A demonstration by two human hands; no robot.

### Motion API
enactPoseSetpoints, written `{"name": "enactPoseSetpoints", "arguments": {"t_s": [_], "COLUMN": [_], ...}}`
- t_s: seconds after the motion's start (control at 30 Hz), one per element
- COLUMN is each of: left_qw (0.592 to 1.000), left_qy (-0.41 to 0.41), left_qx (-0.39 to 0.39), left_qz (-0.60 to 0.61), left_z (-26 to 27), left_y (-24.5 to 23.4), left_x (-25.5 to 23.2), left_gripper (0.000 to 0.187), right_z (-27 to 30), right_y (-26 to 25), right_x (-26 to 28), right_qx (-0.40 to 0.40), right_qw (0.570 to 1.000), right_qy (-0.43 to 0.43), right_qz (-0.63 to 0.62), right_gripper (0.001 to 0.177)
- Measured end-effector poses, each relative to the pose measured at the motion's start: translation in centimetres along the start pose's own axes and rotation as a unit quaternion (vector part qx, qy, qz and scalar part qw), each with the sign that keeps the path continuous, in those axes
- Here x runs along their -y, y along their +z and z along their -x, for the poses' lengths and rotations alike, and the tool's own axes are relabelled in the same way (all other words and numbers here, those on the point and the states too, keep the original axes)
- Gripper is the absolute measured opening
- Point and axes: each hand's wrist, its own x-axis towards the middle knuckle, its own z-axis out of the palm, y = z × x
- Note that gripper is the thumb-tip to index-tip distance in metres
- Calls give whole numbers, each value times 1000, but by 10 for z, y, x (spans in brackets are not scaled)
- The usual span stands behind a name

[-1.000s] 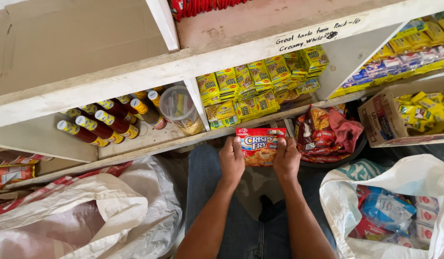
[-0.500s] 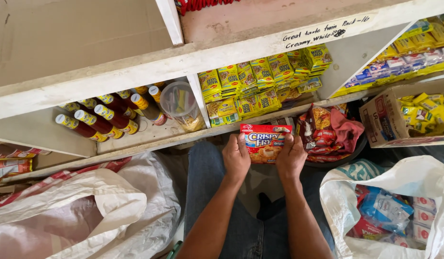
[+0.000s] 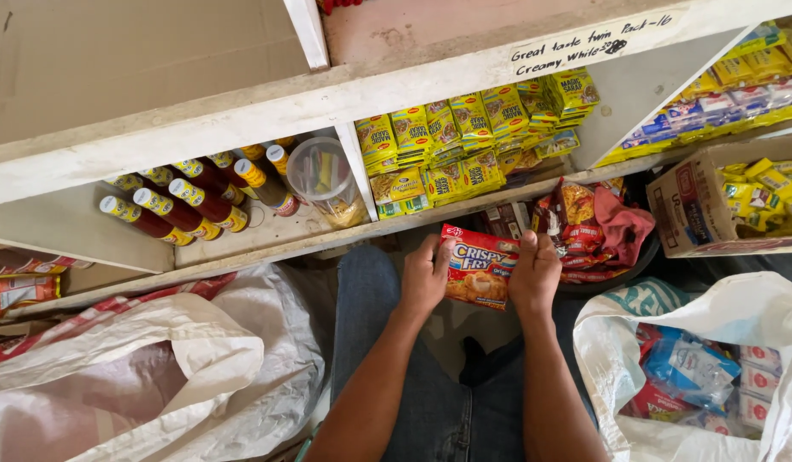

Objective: Restocking and organizing packaged food items on shelves in a store.

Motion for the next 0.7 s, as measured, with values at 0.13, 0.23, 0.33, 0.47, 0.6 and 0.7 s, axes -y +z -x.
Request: {"name": "enactPoseSetpoints", "arguments": {"t_s": [0.13, 0.23, 0.33, 0.47, 0.6, 0.7], "left_qw": [995, 996, 997, 991, 969, 941], "left_qy": [-77, -67, -77, -106, -115, -168], "left_qx": [62, 48, 13, -25, 44, 71], "left_qz": [-22, -26, -4, 73, 216, 284], "left_z": [4, 6, 8, 7, 8, 12], "left_y": [5, 7, 8, 7, 10, 14], "left_x": [13, 11, 16, 24, 46, 62], "left_gripper": [38, 39, 39, 41, 43, 47], "right_z": [0, -2, -5, 4, 6, 6], "right_y": [-3, -3, 1, 8, 9, 7], "right_x": [9, 3, -15, -7, 14, 16], "right_qx": [-3, -10, 29, 122, 121, 110], "right_qw": [999, 999, 997, 987, 990, 992], "right_qy": [33, 49, 42, 100, 69, 61], "right_qz": [19, 17, -54, -28, -23, 0], "right_gripper": [44, 43, 43, 47, 48, 47]}}
